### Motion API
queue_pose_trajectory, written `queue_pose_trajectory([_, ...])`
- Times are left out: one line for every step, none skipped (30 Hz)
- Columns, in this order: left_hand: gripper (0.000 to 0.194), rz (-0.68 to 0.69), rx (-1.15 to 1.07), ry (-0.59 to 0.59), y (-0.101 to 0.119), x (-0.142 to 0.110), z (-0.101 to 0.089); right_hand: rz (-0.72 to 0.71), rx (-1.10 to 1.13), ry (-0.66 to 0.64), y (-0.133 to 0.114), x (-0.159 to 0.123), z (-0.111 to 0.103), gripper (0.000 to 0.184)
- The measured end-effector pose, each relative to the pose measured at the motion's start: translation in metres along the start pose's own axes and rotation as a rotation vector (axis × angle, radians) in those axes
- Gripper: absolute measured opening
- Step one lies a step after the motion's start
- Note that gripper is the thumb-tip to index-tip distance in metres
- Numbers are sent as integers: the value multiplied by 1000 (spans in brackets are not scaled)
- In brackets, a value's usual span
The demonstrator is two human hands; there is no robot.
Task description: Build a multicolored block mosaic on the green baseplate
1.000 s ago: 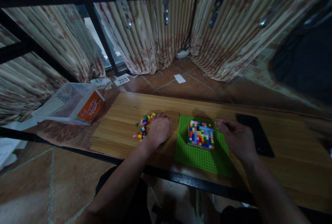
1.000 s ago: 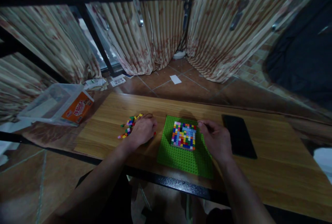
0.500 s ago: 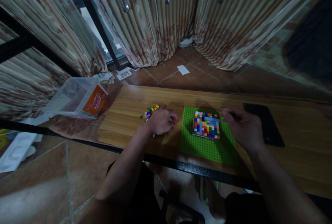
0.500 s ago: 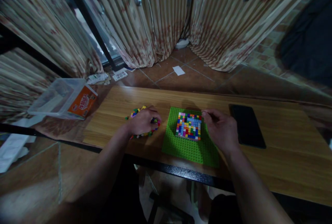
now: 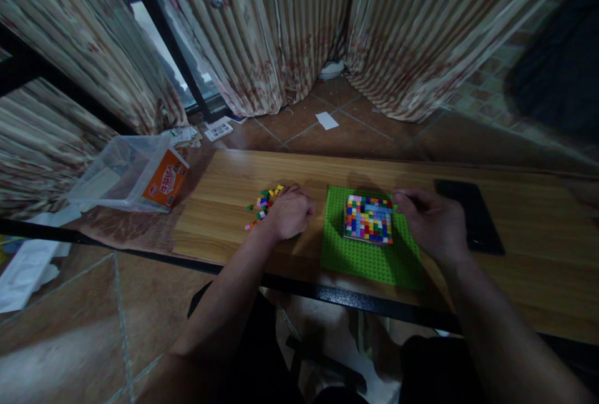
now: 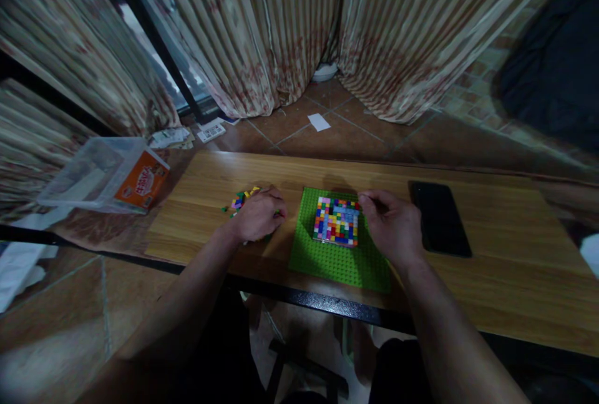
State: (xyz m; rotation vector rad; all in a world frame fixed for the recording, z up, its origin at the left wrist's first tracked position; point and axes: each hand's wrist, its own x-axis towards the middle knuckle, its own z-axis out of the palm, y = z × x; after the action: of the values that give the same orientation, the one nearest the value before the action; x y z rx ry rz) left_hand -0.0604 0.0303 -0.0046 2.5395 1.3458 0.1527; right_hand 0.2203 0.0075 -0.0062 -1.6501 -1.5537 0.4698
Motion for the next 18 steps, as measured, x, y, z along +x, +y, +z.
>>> queue_pose_trajectory([21,3,7,4,0,0,0,-2,-13,1,-1,0,0,25])
queue_pose_trajectory([21,6,13,10,1,0,0,-6,-25,2,-1,0,-1,25])
queue_pose_trajectory([21,8,16,15,1,0,1,-12,-34,0,-2,0,-1,25])
queue_pose_trajectory([21,11,18,19,2,0,1,-19,-37,-3,-3,0,-2,25])
queue_pose_trajectory([21,11,15,27,2,0,1,-26,-35,-6,-3,-1,-2,26])
queue_pose_trajectory([20,7,3,41,3,0,0,-33,-28,-3,-3,-1,-1,26])
queue_pose_trajectory([20,-5,-24,62,4,0,0,-38,-15,4,-4,-2,-1,26])
queue_pose_trajectory([20,-25,-68,89,4,1,0,-41,1,12,-5,-2,0,26])
queue_pose_trajectory([19,-48,-135,120,6,2,-1,-42,22,18,-6,-3,1,26])
queue_pose_trajectory([19,-73,-225,154,7,3,-1,-43,45,22,-8,-4,2,26])
queue_pose_trajectory([18,-95,-335,187,10,4,0,-46,70,19,-11,-6,3,25])
queue_pose_trajectory([17,-113,-465,219,13,6,1,-51,95,8,-14,-7,5,25])
queue_pose_trajectory([15,-126,-607,247,17,7,2,-61,116,-10,-17,-8,6,24])
queue_pose_trajectory([13,-134,-752,266,22,9,4,-76,133,-32,-21,-10,7,24])
queue_pose_trajectory([12,-141,-891,280,28,11,6,-97,145,-57,-25,-12,9,23])
queue_pose_trajectory([10,-142,-1007,292,33,13,8,-121,151,-87,-29,-13,10,23])
queue_pose_trajectory([9,-138,-1094,297,38,14,10,-148,157,-121,-32,-14,12,22])
queue_pose_trajectory([10,-138,-1159,307,43,16,11,-178,164,-158,-35,-16,13,22])
